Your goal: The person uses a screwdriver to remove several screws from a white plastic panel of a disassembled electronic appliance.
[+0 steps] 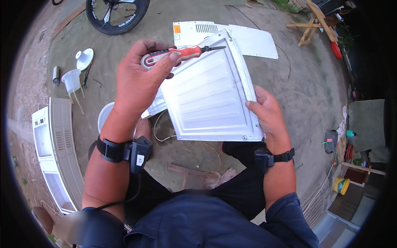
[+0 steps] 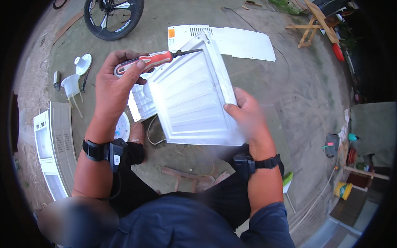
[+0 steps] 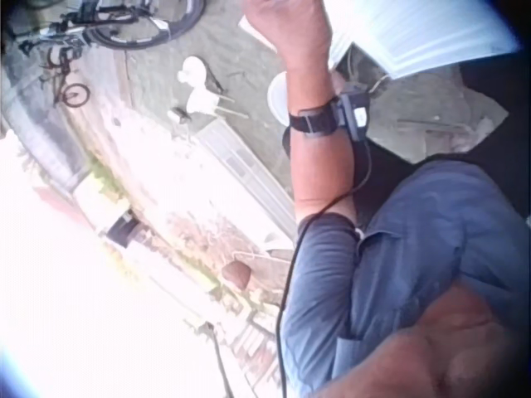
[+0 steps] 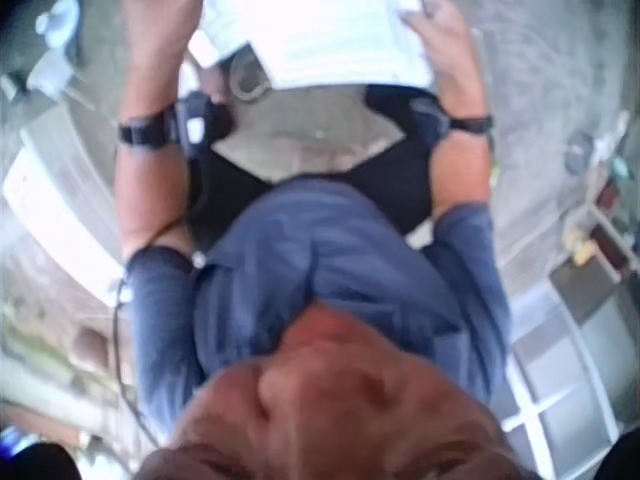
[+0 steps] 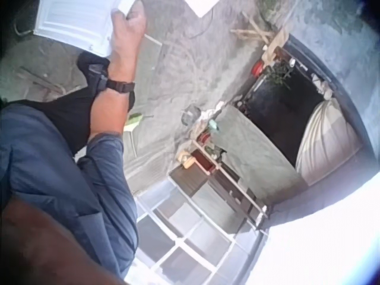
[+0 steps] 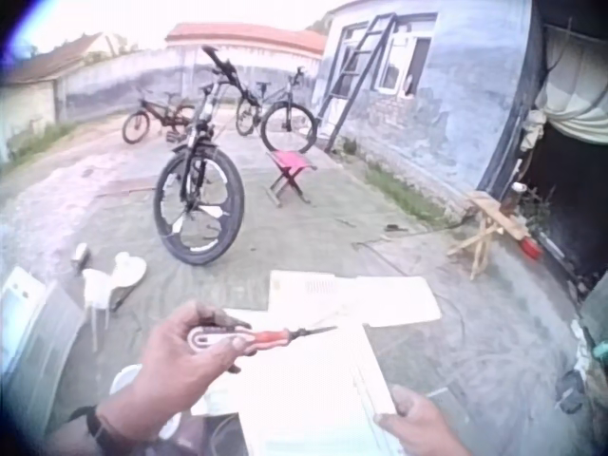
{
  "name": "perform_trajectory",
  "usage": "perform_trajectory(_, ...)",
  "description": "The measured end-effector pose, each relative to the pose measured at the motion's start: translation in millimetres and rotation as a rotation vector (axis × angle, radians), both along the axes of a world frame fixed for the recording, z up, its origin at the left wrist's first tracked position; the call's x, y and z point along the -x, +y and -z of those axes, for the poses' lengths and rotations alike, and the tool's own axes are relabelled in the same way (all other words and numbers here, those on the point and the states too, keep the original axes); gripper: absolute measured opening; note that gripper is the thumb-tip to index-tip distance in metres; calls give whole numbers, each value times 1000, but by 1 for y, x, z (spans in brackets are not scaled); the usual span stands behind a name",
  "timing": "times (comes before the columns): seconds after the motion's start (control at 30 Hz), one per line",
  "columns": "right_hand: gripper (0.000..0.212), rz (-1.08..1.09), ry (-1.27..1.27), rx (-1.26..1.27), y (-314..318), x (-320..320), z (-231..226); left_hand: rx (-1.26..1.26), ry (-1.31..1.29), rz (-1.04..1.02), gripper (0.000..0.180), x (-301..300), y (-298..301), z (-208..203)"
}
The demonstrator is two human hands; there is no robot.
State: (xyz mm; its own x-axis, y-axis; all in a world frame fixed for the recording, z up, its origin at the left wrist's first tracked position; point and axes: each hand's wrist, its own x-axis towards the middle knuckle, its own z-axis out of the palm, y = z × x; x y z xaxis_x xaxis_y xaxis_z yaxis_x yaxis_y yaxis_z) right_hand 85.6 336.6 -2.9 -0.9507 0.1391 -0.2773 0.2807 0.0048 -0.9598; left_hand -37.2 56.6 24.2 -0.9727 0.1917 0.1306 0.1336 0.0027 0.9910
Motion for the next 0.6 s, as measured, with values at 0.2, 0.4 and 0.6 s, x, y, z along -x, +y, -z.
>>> perform_trajectory(0.2, 40, 16, -8, 177, -1, 3, 2, 93, 33, 323, 22, -17, -9, -3)
perform_trajectory(0.4, 41, 87, -8, 209, 3, 8, 14, 84, 29, 555, 20, -49, 2, -4)
perform_trajectory(0.6, 43, 129, -9, 173, 2, 9, 17, 68, 54, 543, 20, -52, 6, -1)
